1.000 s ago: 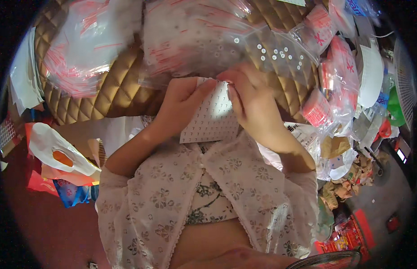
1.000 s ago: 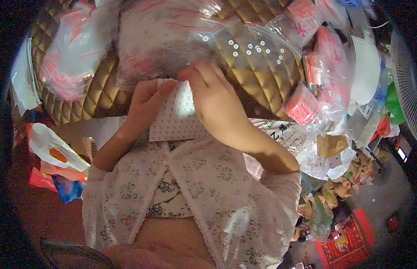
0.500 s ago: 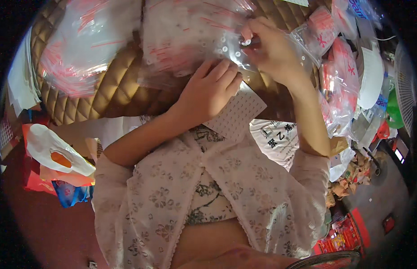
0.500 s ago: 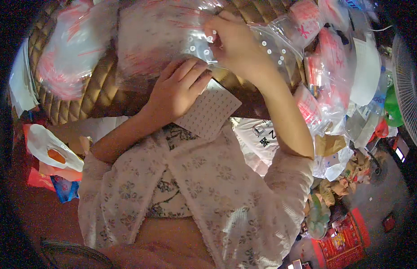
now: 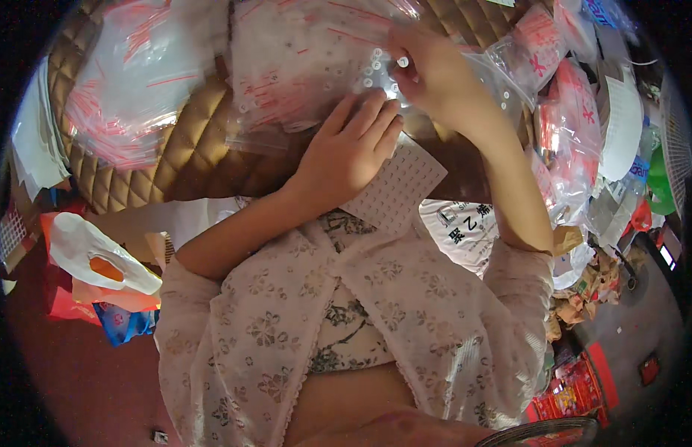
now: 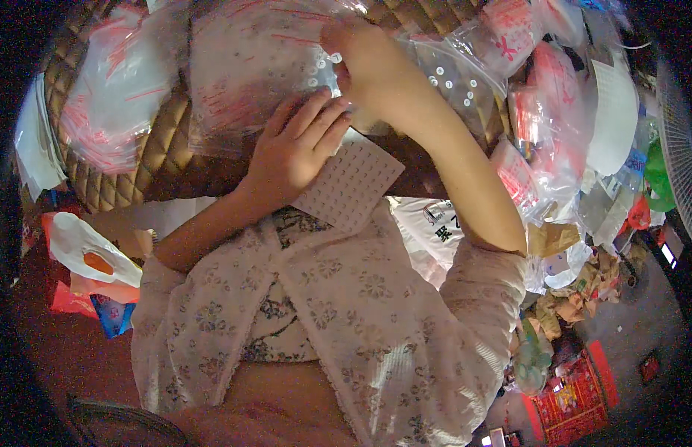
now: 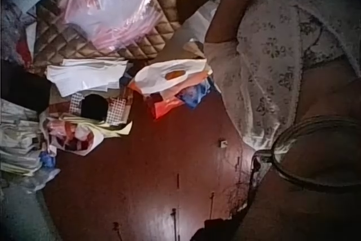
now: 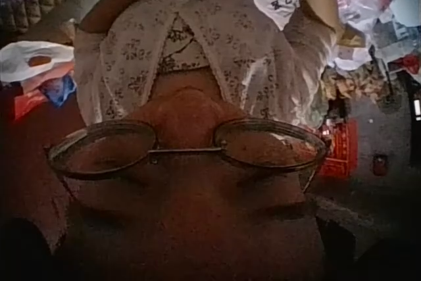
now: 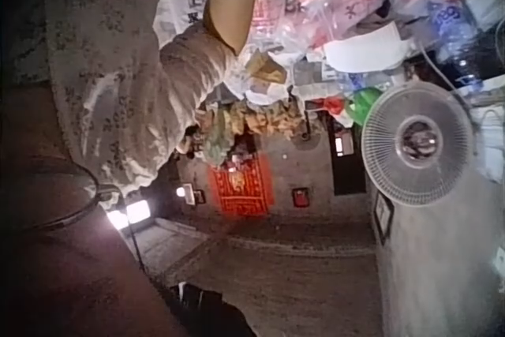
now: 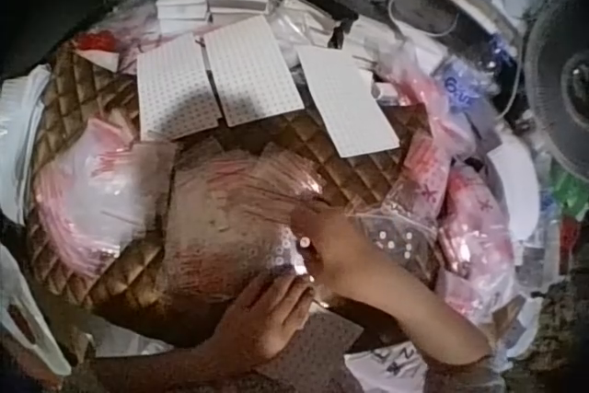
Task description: The person peels adhesive labels from a backing sheet and applies them onto clear plastic bags by hand.
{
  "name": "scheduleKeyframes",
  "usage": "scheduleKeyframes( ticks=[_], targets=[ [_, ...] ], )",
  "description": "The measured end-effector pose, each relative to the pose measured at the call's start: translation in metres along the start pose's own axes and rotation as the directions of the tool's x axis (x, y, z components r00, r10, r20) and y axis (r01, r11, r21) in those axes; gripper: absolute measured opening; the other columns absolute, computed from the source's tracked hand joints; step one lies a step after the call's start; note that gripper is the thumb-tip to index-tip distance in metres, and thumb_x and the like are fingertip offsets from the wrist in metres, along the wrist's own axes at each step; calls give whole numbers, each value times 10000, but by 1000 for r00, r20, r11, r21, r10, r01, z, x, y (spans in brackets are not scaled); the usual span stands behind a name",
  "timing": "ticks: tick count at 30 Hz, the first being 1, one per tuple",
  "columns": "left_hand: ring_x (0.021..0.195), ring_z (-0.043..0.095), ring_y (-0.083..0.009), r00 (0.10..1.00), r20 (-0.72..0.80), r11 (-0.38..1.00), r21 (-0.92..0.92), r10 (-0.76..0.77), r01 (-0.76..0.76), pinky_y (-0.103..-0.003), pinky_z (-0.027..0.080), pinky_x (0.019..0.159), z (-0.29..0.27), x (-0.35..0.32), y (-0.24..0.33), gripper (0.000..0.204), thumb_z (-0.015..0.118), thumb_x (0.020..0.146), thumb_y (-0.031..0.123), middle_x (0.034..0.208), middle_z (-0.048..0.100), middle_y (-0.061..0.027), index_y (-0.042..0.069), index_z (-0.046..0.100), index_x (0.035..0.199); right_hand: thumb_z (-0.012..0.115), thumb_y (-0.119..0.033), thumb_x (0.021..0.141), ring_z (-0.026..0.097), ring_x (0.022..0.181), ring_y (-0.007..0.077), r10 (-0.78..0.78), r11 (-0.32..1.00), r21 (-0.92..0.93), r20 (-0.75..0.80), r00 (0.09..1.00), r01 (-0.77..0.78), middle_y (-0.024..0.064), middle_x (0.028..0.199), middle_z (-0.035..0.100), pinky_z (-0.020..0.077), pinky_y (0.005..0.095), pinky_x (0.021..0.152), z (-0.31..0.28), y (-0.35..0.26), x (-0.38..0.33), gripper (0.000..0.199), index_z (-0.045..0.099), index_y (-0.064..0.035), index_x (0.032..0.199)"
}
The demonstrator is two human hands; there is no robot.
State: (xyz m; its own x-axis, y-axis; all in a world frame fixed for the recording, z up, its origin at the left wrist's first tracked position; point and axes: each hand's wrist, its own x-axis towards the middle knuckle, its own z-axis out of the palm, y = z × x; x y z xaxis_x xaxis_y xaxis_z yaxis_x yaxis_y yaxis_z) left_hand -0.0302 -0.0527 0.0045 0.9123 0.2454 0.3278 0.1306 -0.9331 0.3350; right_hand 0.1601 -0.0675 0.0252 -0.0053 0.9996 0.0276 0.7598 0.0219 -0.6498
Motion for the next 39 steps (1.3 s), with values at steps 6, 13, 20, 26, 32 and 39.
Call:
scheduleKeyframes(
  ticks=[6, 13, 20, 26, 32, 39],
  targets=[
    [1153, 469, -266, 1000, 16, 999, -38, -16, 17, -435, 387, 959, -3, -1, 0, 319, 565, 785, 183, 1162, 563, -126, 27, 617, 1057, 637, -11, 689, 566, 745, 337, 86, 953, -288, -39, 996, -94, 167, 835, 547, 451, 415, 597, -4, -15, 2, 286, 515, -32, 947],
    [1121, 482, -250, 998, -13, 998, 1, -67, 67, -426, 346, 982, -4, 0, -3, 305, 546, 785, 187, 1158, 558, -126, 33, 619, 1039, 742, -121, 652, 598, 773, 315, 193, 895, -389, -105, 975, -219, 108, 810, 591, 455, 417, 630, -24, -6, -6, 348, 514, -95, 913],
    [1095, 492, -239, 998, 17, 978, -198, -63, 65, -411, 357, 961, 1, 2, -5, 289, 541, 771, 157, 1146, 559, -115, 20, 614, 1015, 785, -202, 613, 593, 820, 303, 252, 805, -528, -109, 961, -271, 76, 779, 598, 448, 406, 682, -24, -9, -8, 374, 543, -102, 881],
    [1068, 494, -226, 999, -8, 992, -115, -48, 47, -399, 360, 936, -1, 5, -7, 288, 550, 761, 147, 1131, 559, -94, 26, 612, 1014, 766, -205, 644, 577, 849, 297, 104, 815, -560, -114, 988, -150, 83, 786, 583, 438, 374, 721, -39, -2, -23, 284, 599, -90, 842],
    [1073, 489, -210, 999, 13, 998, -45, -52, 53, -433, 337, 941, -3, 4, -4, 279, 552, 757, 151, 1103, 561, -68, 47, 619, 1007, 663, -123, 712, 567, 823, 313, 115, 984, -142, 16, 993, -111, 110, 776, 563, 425, 378, 698, -27, 0, -24, 137, 597, -28, 785],
    [1065, 494, -202, 999, -38, 999, -34, -34, 33, -415, 348, 932, -5, 5, -3, 297, 566, 739, 140, 1059, 575, -43, 68, 619, 1022, 658, -101, 694, 567, 800, 300, 53, 817, -566, -115, 992, -109, 101, 771, 566, 423, 400, 680, -8, -8, -28, 139, 582, -31, 787]
  ],
)
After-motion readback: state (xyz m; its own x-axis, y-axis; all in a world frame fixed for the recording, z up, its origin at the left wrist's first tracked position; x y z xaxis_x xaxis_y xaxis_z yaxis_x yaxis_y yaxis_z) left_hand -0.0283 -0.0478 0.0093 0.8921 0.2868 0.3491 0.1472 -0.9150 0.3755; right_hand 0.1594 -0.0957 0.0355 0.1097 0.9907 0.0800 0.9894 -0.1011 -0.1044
